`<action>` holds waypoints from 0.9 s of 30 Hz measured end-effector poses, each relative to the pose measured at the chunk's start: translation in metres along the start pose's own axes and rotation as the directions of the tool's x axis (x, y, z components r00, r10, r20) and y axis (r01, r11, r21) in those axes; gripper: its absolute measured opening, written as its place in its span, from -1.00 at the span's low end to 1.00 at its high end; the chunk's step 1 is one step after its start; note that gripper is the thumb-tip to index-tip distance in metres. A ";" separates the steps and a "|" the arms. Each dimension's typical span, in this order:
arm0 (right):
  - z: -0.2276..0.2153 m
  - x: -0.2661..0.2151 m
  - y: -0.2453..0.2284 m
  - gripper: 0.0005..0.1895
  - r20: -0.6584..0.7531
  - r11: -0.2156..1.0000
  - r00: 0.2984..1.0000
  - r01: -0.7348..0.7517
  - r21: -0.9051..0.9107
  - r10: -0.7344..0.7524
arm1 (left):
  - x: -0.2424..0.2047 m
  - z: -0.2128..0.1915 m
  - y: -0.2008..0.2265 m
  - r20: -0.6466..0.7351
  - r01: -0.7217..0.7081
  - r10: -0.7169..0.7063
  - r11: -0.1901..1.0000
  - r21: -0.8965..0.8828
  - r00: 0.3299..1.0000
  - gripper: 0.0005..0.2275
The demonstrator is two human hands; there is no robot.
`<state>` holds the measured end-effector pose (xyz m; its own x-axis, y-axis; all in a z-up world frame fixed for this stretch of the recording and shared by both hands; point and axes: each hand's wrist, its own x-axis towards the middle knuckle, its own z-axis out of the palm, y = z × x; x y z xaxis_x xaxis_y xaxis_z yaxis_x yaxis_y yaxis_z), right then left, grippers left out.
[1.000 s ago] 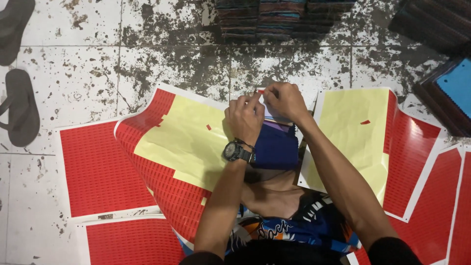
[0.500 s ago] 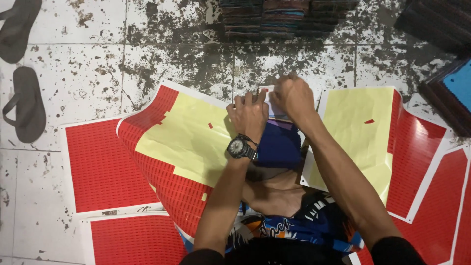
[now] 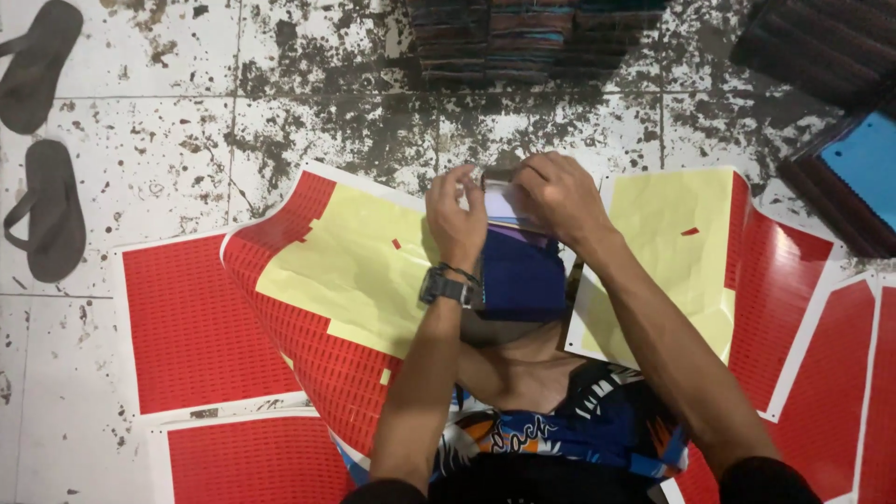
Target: The person is manually assembling color swatch books by peeling individual colored squares from a backing sheet and sticking them onto a template.
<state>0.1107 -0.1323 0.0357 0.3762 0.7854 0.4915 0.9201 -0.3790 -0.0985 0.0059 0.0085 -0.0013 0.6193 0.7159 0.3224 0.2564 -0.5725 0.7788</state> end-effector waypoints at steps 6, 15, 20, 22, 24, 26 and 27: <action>-0.021 -0.009 -0.007 -0.68 0.457 0.941 0.887 -0.100 0.325 -0.064 | 0.029 -0.009 -0.008 0.530 0.141 0.015 0.957 -0.252 0.848 -0.69; -0.011 0.008 -0.005 -0.31 0.680 0.994 0.734 -0.082 0.078 0.007 | 0.045 -0.035 0.005 0.709 0.186 -0.084 0.980 -0.067 0.700 -0.56; -0.034 0.044 0.017 -0.51 0.739 0.900 0.664 -0.384 0.206 0.115 | 0.055 -0.042 0.014 0.736 0.258 -0.108 0.962 -0.093 0.668 -0.52; -0.034 0.050 0.026 -0.55 0.759 0.868 0.638 -0.445 0.223 0.132 | 0.058 -0.045 0.018 0.757 0.291 -0.133 0.953 -0.079 0.640 -0.46; -0.037 0.051 0.029 -0.51 0.780 0.828 0.602 -0.516 0.220 0.167 | 0.059 -0.043 0.016 0.771 0.299 -0.132 0.951 -0.078 0.623 -0.46; -0.039 0.051 0.029 -0.53 0.774 0.840 0.607 -0.505 0.201 0.180 | 0.061 -0.045 0.018 0.777 0.308 -0.135 0.948 -0.078 0.615 -0.46; -0.039 0.050 0.028 -0.51 0.765 0.852 0.615 -0.490 0.183 0.190 | 0.061 -0.047 0.019 0.780 0.313 -0.137 0.946 -0.079 0.611 -0.46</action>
<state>0.1511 -0.1227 0.0913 0.4892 0.7858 -0.3785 0.6195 -0.6185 -0.4833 0.0137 0.0599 0.0583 0.9219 0.2042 -0.3293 0.3779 -0.2864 0.8805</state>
